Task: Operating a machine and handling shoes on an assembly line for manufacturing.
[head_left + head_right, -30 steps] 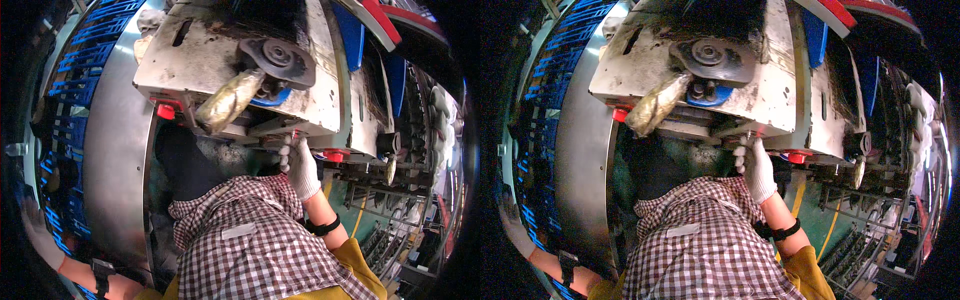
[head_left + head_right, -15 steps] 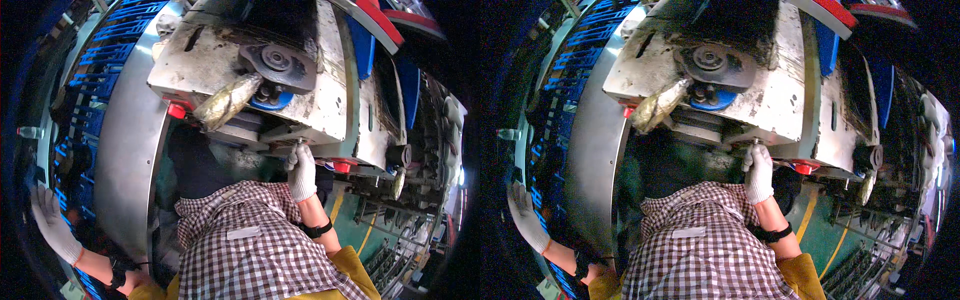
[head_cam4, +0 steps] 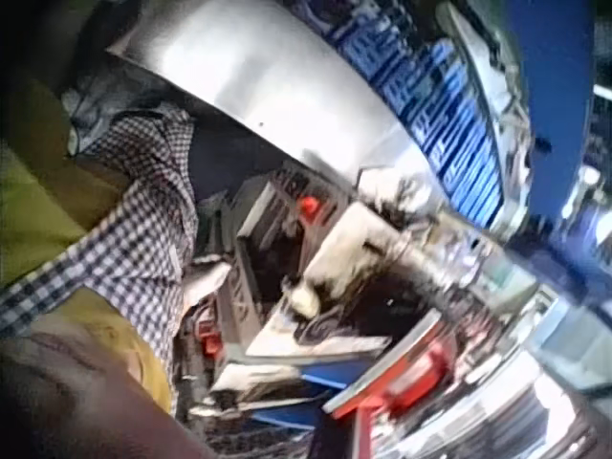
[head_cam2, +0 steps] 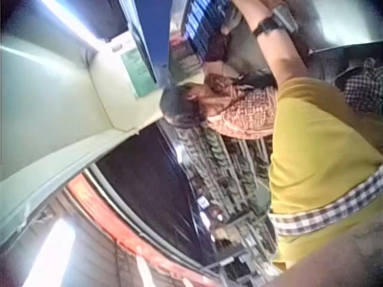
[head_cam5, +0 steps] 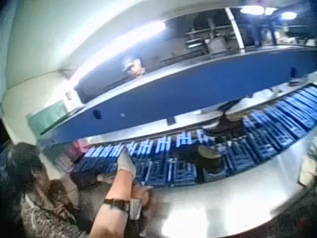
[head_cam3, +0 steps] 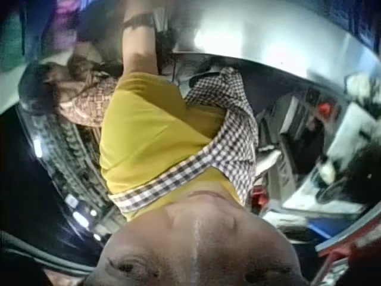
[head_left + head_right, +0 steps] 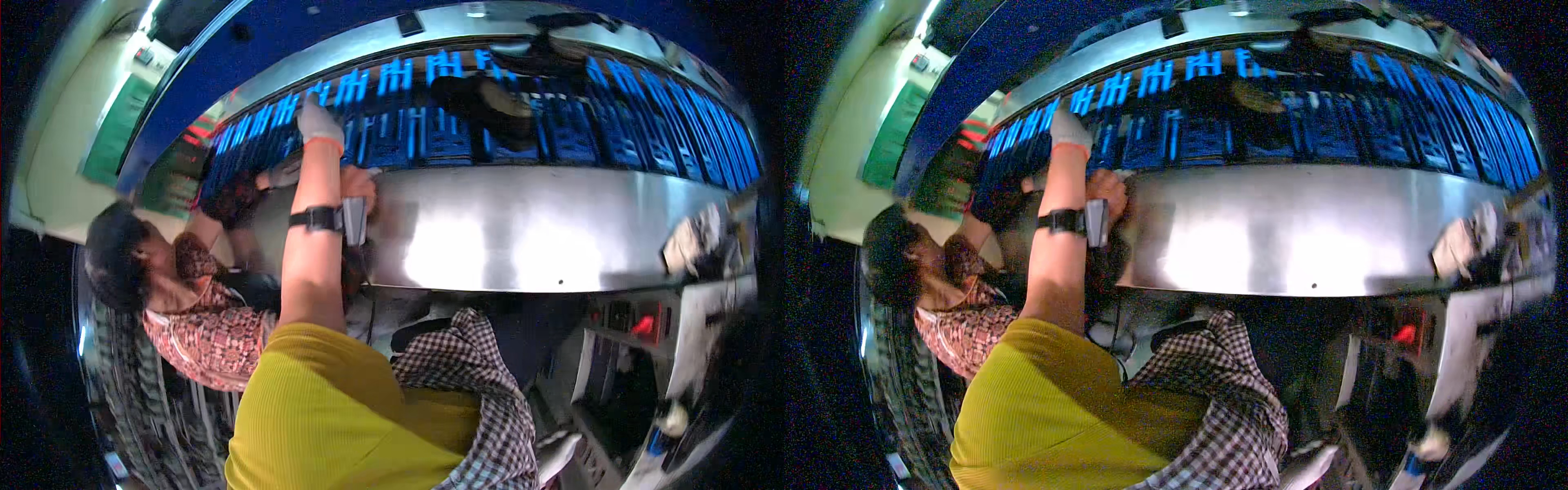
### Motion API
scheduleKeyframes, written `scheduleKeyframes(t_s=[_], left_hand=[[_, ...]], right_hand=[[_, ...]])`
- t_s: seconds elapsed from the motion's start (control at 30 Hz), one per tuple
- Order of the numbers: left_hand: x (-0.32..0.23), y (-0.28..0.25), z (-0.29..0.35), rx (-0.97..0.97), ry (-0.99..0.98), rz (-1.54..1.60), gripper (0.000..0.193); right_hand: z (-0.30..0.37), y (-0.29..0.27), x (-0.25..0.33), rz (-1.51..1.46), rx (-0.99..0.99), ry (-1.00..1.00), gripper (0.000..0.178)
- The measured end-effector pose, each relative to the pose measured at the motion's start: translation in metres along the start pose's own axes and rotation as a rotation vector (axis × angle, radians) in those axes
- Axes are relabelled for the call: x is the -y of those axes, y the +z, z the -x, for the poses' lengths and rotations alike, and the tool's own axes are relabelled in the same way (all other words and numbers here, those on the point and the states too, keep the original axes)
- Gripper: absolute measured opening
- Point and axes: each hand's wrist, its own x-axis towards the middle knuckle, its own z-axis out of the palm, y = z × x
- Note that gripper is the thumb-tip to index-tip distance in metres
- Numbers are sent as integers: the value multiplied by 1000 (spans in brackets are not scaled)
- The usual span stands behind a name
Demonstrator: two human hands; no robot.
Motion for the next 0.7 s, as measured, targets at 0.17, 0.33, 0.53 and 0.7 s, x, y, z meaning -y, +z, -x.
scheduleKeyframes(t_s=[0.17,0.33,0.53,0.7], left_hand=[[-7,-53,-67,-603,193,-384,71],[-39,-126,-102,-933,-7,-674,64],[-68,-206,-81,-1224,-31,-771,46],[-50,-223,-53,-1304,-145,-524,33]], right_hand=[[-47,2,-42,218,-1,-71,31],[-86,2,-60,336,86,-130,28],[-80,14,-54,420,130,-273,23],[-55,58,-5,280,54,-41,19]])
